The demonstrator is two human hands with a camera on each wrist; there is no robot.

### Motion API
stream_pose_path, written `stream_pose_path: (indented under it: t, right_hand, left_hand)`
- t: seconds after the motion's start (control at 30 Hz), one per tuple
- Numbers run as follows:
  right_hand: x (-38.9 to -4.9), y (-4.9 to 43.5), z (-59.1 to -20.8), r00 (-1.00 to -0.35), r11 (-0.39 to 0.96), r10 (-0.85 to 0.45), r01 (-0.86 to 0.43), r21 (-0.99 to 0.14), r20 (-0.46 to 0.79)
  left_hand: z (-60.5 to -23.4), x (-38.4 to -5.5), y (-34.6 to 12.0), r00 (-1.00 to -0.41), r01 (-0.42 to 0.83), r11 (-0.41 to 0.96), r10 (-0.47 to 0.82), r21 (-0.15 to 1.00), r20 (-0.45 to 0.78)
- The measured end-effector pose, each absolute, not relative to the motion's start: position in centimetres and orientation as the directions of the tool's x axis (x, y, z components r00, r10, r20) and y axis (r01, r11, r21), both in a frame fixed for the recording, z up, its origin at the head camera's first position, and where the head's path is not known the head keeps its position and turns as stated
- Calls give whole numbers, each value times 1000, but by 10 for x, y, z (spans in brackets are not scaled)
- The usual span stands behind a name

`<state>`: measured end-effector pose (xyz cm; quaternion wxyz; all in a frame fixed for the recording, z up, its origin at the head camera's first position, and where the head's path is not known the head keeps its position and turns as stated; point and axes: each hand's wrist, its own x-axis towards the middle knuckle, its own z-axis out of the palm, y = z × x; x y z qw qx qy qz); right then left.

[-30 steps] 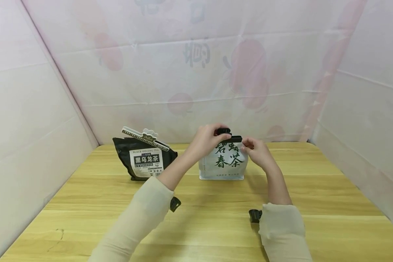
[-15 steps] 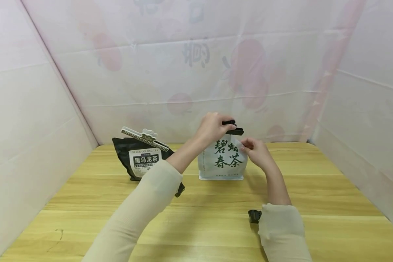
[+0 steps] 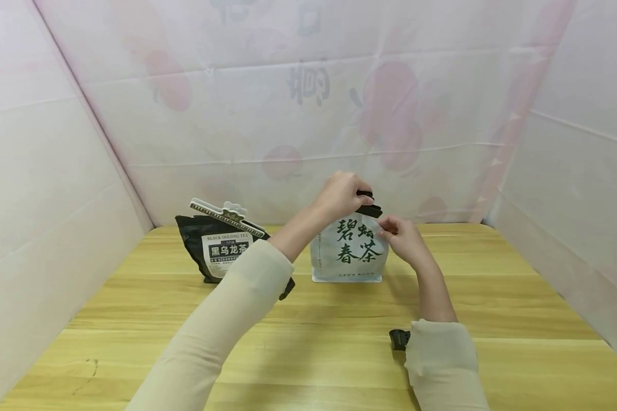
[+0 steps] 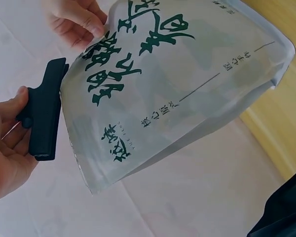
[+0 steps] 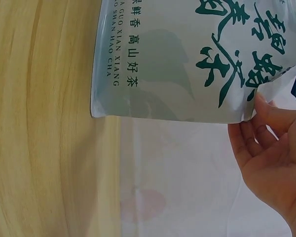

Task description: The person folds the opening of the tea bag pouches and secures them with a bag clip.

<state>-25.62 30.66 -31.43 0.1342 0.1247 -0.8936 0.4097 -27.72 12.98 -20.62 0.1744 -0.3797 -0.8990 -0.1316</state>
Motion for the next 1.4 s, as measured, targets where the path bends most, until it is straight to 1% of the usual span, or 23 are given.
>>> stream_pose_path:
  t: [0.2,0.53,0.67,1.03,1.3,1.4]
  right_hand:
    - [-257,307,-315,-932,649,-112,-332,-685,345]
    - [-258,309,-314,-934,649,-117,-329,-686,337]
    - [-257,309,-315,-933,652,-113,-329,-683,341]
    - [-257,309,-314,-939,648,-105,-315,-693,329]
    - [-257,309,-315,-937,650,-96,-315,-692,336]
    - [-257,309,-315,-941,634,-86,-305,-711,327]
  left_hand:
    - [-206,-276,132,-635,741,668,660,74,401]
    - [-209,-274,137,-651,729,681,661,65,373]
    - [-213,-274,138,-643,737,672,669,65,374]
    - [-219,-277,143,-637,733,680,678,13,367]
    - [-224,-278,145,-652,724,689,669,29,357]
    - [-225,-278,145,-649,726,687,672,26,358]
